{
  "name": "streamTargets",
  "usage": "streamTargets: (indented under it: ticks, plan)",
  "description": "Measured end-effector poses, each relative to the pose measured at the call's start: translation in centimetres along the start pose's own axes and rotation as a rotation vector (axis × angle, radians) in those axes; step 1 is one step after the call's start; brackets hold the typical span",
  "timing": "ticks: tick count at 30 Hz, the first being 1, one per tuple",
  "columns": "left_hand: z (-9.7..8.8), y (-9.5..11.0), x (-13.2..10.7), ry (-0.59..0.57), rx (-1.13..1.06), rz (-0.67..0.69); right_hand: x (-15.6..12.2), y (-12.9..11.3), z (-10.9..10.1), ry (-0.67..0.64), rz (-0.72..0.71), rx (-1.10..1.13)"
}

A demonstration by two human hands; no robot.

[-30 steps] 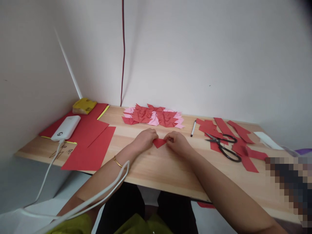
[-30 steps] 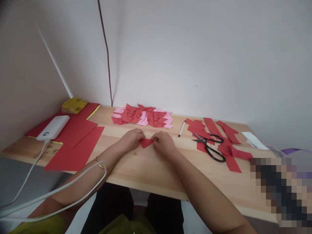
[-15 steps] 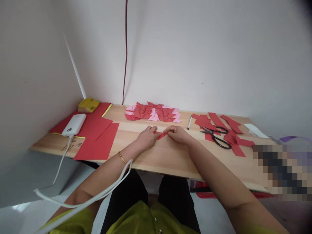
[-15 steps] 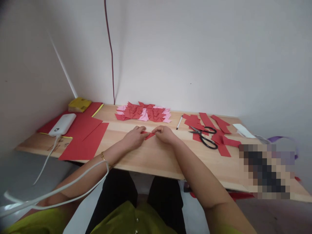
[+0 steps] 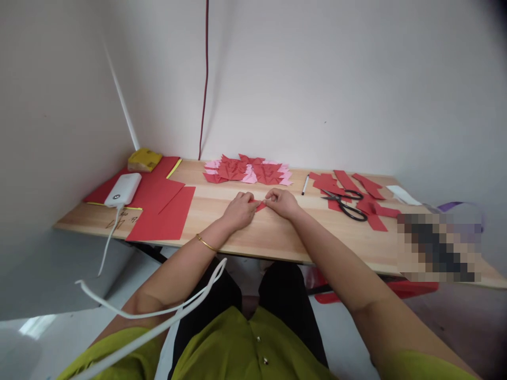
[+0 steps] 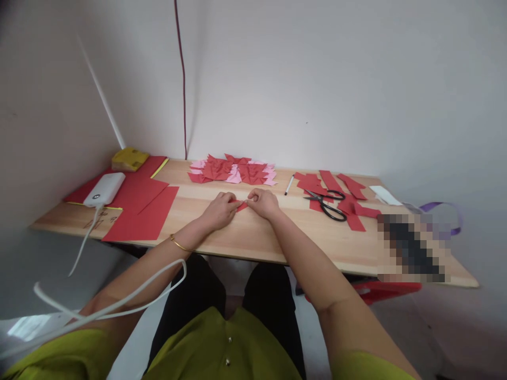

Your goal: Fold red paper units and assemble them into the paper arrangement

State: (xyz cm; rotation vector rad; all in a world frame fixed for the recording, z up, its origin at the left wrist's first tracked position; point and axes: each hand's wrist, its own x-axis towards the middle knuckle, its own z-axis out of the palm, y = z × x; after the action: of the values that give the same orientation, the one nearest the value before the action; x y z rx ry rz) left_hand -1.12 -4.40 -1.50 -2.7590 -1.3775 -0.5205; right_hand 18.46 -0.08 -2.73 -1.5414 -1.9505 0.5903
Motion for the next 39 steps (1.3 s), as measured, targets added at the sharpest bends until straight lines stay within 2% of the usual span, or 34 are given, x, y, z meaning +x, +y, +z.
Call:
streamTargets:
  ticks: [7,22,26,28,30,33,36,39]
  plan:
    - [0.1,0.3,-0.1,0.033,-0.011,-0.012,0.0,0.4,0.0,-0.007,-0.031,0.008]
    - [0.2,0.3,-0.3,0.017,0.021,0.0,0.5,1.4,-0.1,-0.023,-0.183,0.096]
    - [0.3,0.3,-0.5,0.023,0.007,-0.001,0.4,1.3,-0.4,0.02,-0.179,0.095]
    - [0.4,0.3,-0.6,0.032,0.002,-0.003,-0.1,1.2,-0.5,0.048,-0.243,0.095]
    - [0.5,0.2,-0.6,0.041,-0.004,0.0,-0.9,1.0,-0.5,0.051,-0.364,0.055]
    - [0.9,-0.2,-0.6,0.047,-0.016,0.012,-2.2,0.6,-0.3,0.013,-0.503,-0.121]
    - [1.1,-0.4,-0.5,0.033,-0.009,0.017,-2.9,0.0,-0.1,-0.025,-0.486,-0.263]
    - [0.7,-0.3,-0.7,-0.065,0.004,0.029,-3.2,-0.5,0.0,-0.011,-0.457,-0.324]
